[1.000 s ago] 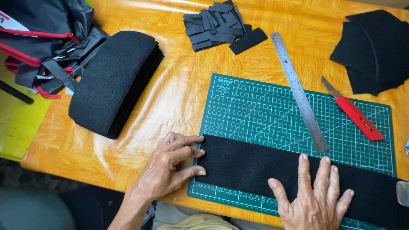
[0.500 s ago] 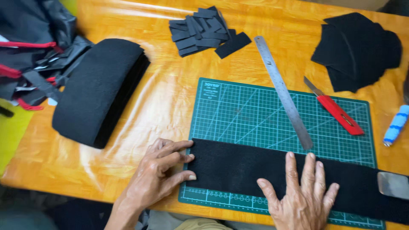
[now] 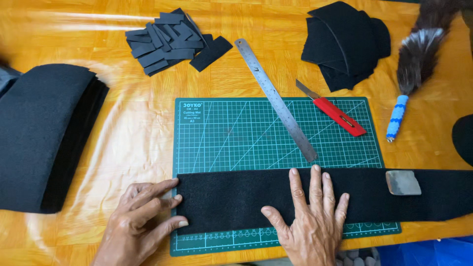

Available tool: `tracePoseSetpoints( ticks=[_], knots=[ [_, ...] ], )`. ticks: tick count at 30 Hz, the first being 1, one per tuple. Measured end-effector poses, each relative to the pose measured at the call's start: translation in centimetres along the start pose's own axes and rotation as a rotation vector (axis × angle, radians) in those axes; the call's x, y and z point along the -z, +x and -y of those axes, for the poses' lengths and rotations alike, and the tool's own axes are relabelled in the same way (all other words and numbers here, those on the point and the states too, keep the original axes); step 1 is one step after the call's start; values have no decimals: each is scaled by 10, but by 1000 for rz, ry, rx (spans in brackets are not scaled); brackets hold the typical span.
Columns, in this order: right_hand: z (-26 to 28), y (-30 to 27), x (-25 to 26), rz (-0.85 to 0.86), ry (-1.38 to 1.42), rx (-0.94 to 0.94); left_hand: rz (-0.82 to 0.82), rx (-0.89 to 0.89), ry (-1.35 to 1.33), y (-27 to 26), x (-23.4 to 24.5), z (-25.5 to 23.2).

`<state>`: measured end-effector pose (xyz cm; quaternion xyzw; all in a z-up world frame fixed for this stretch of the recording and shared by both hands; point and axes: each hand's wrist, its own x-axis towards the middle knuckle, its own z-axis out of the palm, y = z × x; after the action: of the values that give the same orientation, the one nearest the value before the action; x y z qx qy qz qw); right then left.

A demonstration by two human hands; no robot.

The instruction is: The person cleans a piece of black fabric with a feather duster, then places it on a cutting mat. They use a metal ruler and a red utility knife to measure and cut the fabric into smaller rectangular pieces.

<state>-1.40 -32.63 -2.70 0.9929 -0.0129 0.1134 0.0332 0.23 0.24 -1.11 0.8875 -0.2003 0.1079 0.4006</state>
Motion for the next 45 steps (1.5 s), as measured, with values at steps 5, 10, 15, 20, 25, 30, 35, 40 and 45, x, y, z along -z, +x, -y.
tracePoseSetpoints(
  ticks=[5,10,15,20,25,30,35,40,45],
  knots=[
    [0,1,1,8,13,1,-16,-24,19,-1,-3,8],
    [0,2,3,-6,11,3,-5,-16,20,-4,-5,10],
    [2,1,3,-50,-13,-17,28,4,-44,4,2,-2],
    [6,-1,-2,-96,-143,-3,-9,65,-55,6,7,-16],
    [2,-7,-13,-92,-90,-15,-27,59,-68,4,3,-14],
    [1,-10,-18,-185,-8,30,-18,63,-63,4,4,-13],
    [-3,-10,-15,-185,-56,81,-21,61,-71,3,5,-11],
    [-1,-9,-7,-105,-12,96,-16,34,-41,0,2,-8],
    [-5,-11,-14,-208,-74,130,-33,17,-60,-1,1,-7]
  ],
)
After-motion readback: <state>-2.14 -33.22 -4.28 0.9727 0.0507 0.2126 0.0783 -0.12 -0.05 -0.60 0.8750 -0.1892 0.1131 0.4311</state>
